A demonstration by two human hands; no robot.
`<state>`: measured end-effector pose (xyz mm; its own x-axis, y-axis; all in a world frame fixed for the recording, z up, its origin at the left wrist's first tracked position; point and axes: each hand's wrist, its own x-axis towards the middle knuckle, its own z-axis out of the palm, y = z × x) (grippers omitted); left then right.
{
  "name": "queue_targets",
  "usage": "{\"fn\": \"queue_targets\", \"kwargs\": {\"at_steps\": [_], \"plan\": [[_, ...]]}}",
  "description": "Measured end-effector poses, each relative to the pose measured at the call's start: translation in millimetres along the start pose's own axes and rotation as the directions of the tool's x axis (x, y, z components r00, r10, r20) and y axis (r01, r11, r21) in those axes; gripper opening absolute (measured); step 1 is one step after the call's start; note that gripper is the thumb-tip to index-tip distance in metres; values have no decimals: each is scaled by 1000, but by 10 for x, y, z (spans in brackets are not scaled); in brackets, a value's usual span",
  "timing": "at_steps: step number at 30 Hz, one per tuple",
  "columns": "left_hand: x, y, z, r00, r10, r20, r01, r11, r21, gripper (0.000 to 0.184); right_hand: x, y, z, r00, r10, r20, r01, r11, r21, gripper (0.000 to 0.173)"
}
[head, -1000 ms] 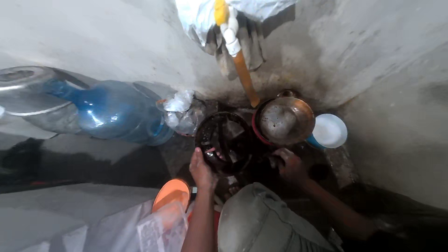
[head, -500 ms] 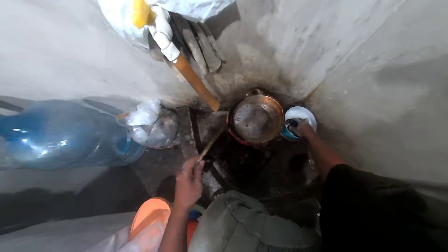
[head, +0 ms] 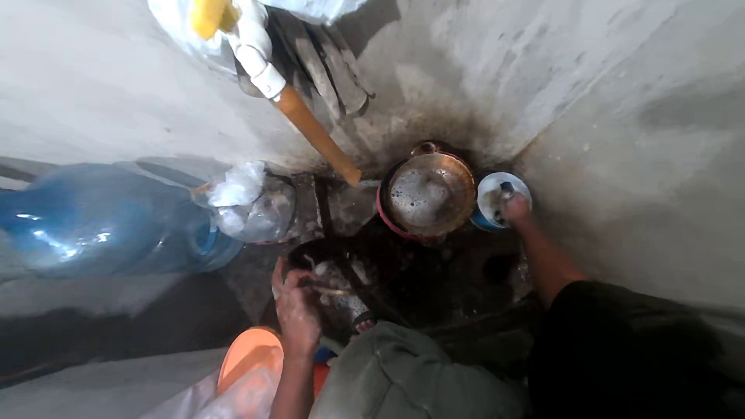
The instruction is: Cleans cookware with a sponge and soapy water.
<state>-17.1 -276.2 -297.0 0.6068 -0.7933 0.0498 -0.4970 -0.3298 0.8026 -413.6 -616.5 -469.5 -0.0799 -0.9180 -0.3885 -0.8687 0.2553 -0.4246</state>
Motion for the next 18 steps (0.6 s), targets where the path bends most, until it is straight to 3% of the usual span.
{"fn": "queue_targets", "kwargs": {"at_steps": [2, 4, 7, 11, 13, 15, 18], "plan": [[-37, -4, 46, 997, -75, -20, 73, 995, -73, 37, -24, -10, -91, 999, 17, -48, -14, 998, 59, 48], [-71, 11, 134, 979, -198, -38, 193, 975, -107, 27, -48, -48, -161, 990, 57, -132, -39, 990, 136, 51], [-80, -49, 273, 959, -281, 45, 282, 959, -8, 16, -93, -98, -228, 967, 80, -242, -16, 967, 255, 52], [-45, -32, 452, 918, -370, 143, 346, 923, 167, 59, -65, -82, -237, 989, 100, -105, -66, 956, 286, 83], [3, 42, 536, 891, -417, 180, 368, 894, 254, 68, -33, -59, -165, 987, 137, -86, -107, 951, 291, 86], [57, 140, 558, 874, -435, 216, 365, 882, 299, 67, 7, -20, -89, 992, 116, -51, -101, 967, 235, 74], [104, 247, 523, 859, -439, 262, 368, 887, 279, 61, 48, 90, 33, 997, -59, 41, 56, 996, 73, 42]]}}
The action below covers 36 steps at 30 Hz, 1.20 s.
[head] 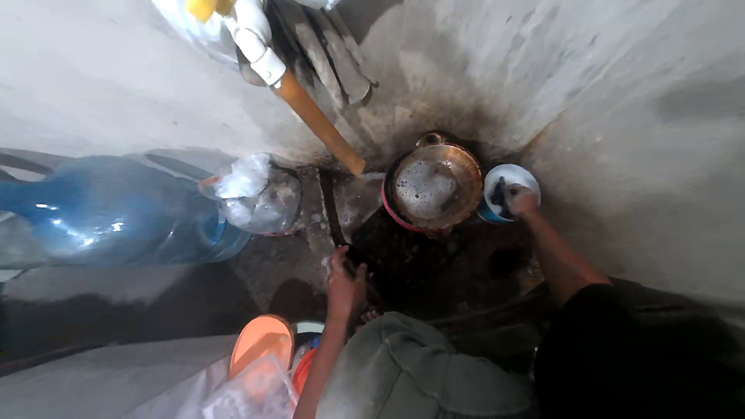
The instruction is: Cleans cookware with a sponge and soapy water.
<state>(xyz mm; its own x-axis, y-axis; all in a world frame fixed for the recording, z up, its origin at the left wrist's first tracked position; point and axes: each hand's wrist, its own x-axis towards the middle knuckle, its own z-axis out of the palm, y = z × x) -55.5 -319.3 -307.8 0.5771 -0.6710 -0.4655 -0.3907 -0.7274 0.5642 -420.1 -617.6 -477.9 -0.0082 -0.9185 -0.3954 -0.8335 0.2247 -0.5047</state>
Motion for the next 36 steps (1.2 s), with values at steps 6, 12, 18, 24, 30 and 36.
{"fn": "queue_targets", "kwargs": {"at_steps": [6, 12, 18, 24, 30, 36], "plan": [[81, -198, 104, 1000, -14, 6, 15, 988, -152, 49, 37, 23, 187, 987, -47, 151, 66, 990, -121, 35], [88, -209, 147, 1000, -23, 12, 24, 1000, -17, 51, -114, -112, 184, 997, -65, 31, 71, 964, -258, 42], [130, -205, 195, 998, -35, -52, 20, 963, -268, 44, -1278, -367, 580, 946, -294, -137, 273, 950, -149, 38], [178, -53, 326, 999, -28, -37, 8, 889, -458, 59, -2439, -1382, 1081, 557, -581, 594, 416, 814, 406, 67], [113, -98, 219, 990, -26, -138, -29, 923, -383, 57, -2668, -2001, 1208, 721, -532, 444, 494, 844, 209, 40], [33, -252, 198, 953, -30, -303, -92, 920, -380, 57, -2724, -2085, 1236, 716, -692, 92, 666, 716, 208, 33]]}}
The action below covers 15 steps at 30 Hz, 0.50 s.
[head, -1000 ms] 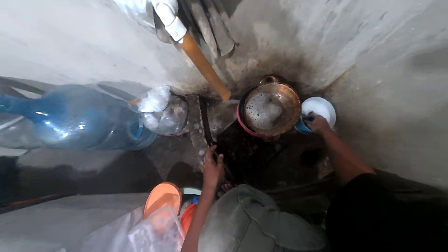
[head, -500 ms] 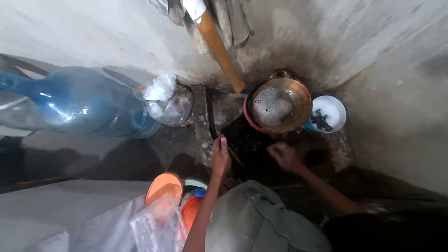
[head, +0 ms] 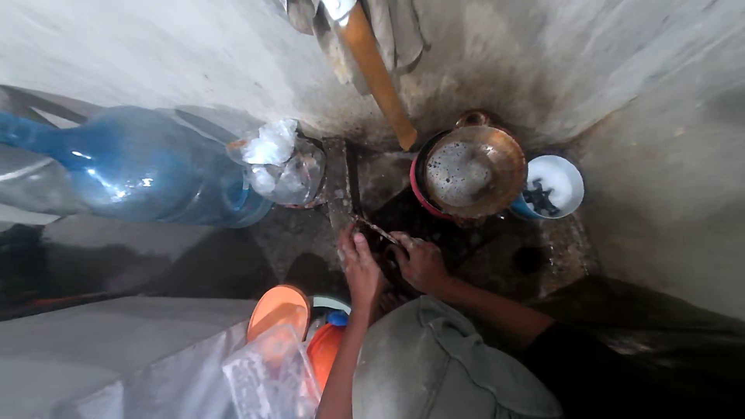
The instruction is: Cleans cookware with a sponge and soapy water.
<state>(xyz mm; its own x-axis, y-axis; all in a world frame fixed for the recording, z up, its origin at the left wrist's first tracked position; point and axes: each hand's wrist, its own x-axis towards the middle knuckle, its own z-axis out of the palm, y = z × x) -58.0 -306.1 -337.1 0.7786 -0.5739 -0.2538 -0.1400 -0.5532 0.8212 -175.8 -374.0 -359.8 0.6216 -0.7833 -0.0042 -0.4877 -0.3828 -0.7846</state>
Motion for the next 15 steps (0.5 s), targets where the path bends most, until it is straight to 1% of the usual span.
{"fn": "queue_targets", "kwargs": {"at_steps": [1, 3, 4, 5, 6, 7, 8, 9, 10, 11, 12, 13, 14, 15], "plan": [[5, 24, -7, 996, -85, -8, 83, 989, -120, 56, -14, 18, 18, 998, -27, -51, 26, 1000, -12, 32], [14, 109, -34, 966, -251, 62, 258, 909, -326, 63, -66, 81, 58, 991, -75, -111, 70, 996, -53, 31], [23, 157, -45, 941, -314, 129, 339, 848, -408, 70, -112, 125, 73, 990, -106, -98, 99, 992, -75, 30], [40, 207, -58, 909, -361, 208, 416, 784, -461, 73, -168, 180, 80, 987, -151, -54, 146, 985, -86, 31], [65, 239, -48, 882, -396, 255, 471, 737, -485, 72, -229, 256, 72, 978, -207, 17, 208, 973, -98, 32], [86, 249, -19, 867, -415, 276, 498, 716, -489, 67, -290, 365, 51, 957, -282, 72, 288, 951, -110, 34], [91, 230, 18, 866, -414, 281, 501, 724, -475, 59, -351, 483, -9, 931, -348, 106, 359, 927, -108, 37], [80, 193, 52, 871, -413, 268, 492, 738, -462, 49, -418, 609, -101, 920, -381, 94, 390, 914, -115, 41], [60, 153, 68, 875, -415, 248, 483, 753, -446, 40, -485, 767, -209, 923, -385, -7, 380, 913, -149, 43], [27, 124, 61, 880, -420, 221, 475, 768, -430, 36, -534, 938, -361, 921, -356, -160, 324, 925, -198, 41], [-10, 97, 33, 882, -426, 201, 470, 771, -430, 35, -551, 1104, -560, 906, -279, -318, 209, 949, -238, 35], [-44, 55, -3, 885, -431, 176, 462, 766, -446, 34, -525, 1286, -770, 874, -155, -461, 40, 968, -249, 31], [-76, 12, -52, 888, -433, 156, 453, 762, -463, 36, -452, 1484, -997, 836, 2, -548, -155, 960, -232, 29], [-104, -15, -103, 892, -433, 129, 440, 765, -470, 38, -332, 1706, -1229, 803, 158, -574, -330, 921, -208, 30]]}}
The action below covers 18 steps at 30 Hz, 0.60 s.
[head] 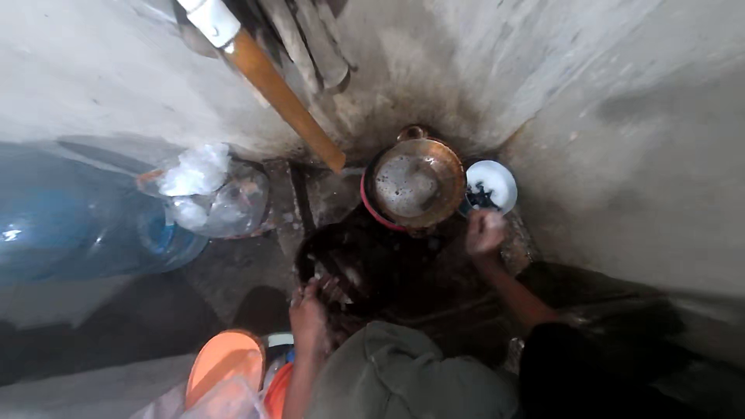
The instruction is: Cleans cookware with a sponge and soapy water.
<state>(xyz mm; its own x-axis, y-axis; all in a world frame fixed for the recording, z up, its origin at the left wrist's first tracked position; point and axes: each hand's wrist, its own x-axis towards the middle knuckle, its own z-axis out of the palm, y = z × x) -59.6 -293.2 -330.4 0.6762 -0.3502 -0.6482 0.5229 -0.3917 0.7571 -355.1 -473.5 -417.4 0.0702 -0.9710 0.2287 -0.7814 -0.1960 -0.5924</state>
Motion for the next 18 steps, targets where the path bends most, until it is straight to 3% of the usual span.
{"fn": "queue_targets", "kwargs": {"at_steps": [2, 5, 7, 9, 13, 18], "plan": [[-2, -3, -103, 998, 40, -53, -41, 999, -14, 44, 568, 416, -2, 956, 237, 172, -212, 966, -150, 32], [-23, 24, -193, 992, 81, -100, -85, 996, -32, 48, 1152, 853, 194, 759, 465, 455, -333, 879, -342, 56], [-49, 41, -222, 990, 100, -105, -107, 992, -65, 48, 1289, 1048, 448, 668, 522, 531, -406, 853, -328, 66], [-57, 44, -240, 989, 108, -102, -119, 986, -114, 47, 1350, 1069, 644, 624, 530, 575, -408, 848, -338, 62], [-79, 18, -302, 991, 98, -90, -114, 973, -201, 47, 1347, 1092, 789, 695, 454, 558, -346, 891, -294, 39], [-60, -27, -354, 987, 128, -94, -144, 971, -193, 48, 1372, 945, 576, 791, 495, 359, -381, 858, -344, 43]]}}
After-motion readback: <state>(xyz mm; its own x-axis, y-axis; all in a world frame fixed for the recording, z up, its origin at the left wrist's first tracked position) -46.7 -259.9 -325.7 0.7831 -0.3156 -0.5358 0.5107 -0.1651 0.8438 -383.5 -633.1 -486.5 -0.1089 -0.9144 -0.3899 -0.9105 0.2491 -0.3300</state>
